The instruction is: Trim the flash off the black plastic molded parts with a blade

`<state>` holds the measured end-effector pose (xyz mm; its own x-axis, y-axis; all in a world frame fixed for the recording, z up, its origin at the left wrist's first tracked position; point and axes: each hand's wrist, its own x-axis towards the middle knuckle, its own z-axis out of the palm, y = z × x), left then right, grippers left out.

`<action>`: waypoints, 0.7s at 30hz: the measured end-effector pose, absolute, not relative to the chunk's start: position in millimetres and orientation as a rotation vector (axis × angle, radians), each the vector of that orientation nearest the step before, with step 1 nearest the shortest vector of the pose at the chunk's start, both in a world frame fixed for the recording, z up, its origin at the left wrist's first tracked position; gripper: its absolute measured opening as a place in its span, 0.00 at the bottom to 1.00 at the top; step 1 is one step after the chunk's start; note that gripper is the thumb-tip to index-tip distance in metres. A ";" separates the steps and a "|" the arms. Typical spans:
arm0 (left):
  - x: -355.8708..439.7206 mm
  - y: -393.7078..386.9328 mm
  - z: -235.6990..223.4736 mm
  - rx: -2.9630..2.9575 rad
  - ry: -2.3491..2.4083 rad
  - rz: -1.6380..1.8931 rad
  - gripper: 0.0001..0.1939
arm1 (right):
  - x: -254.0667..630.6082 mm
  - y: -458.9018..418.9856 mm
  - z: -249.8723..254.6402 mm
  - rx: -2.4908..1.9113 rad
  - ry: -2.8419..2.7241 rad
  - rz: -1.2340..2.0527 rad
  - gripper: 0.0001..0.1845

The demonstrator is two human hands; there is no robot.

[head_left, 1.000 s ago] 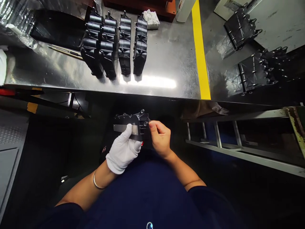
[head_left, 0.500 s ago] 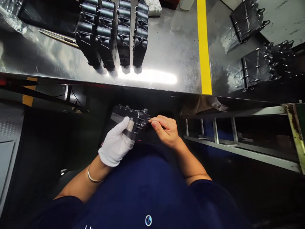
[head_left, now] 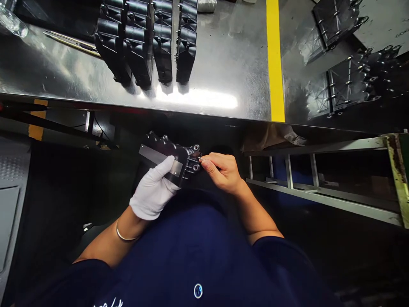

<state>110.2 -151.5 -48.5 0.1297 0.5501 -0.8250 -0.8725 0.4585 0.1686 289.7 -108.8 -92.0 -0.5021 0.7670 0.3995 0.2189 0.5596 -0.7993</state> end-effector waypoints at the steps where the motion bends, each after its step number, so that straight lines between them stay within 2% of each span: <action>1: 110.9 -151.8 -47.5 -0.385 0.986 1.082 0.23 | 290.2 -107.4 -92.4 -0.766 -2.024 0.916 0.13; 5: 111.7 -155.2 -50.3 -0.313 0.995 1.147 0.25 | 291.3 -103.8 -98.6 -0.699 -2.035 0.948 0.14; 8: 111.6 -158.0 -55.1 -0.290 0.999 1.187 0.25 | 289.0 -105.5 -107.4 -0.769 -1.995 0.855 0.13; 11: 111.2 -158.6 -57.3 -0.290 0.991 1.197 0.26 | 283.8 -109.0 -116.1 -0.866 -1.954 0.812 0.16; 17: 108.2 -155.7 -59.2 -0.286 1.038 1.167 0.19 | 273.0 -112.5 -126.7 -0.947 -1.865 0.806 0.18; 21: 107.4 -152.4 -57.9 -0.325 1.054 1.146 0.20 | 268.9 -113.0 -129.7 -0.934 -1.834 0.800 0.17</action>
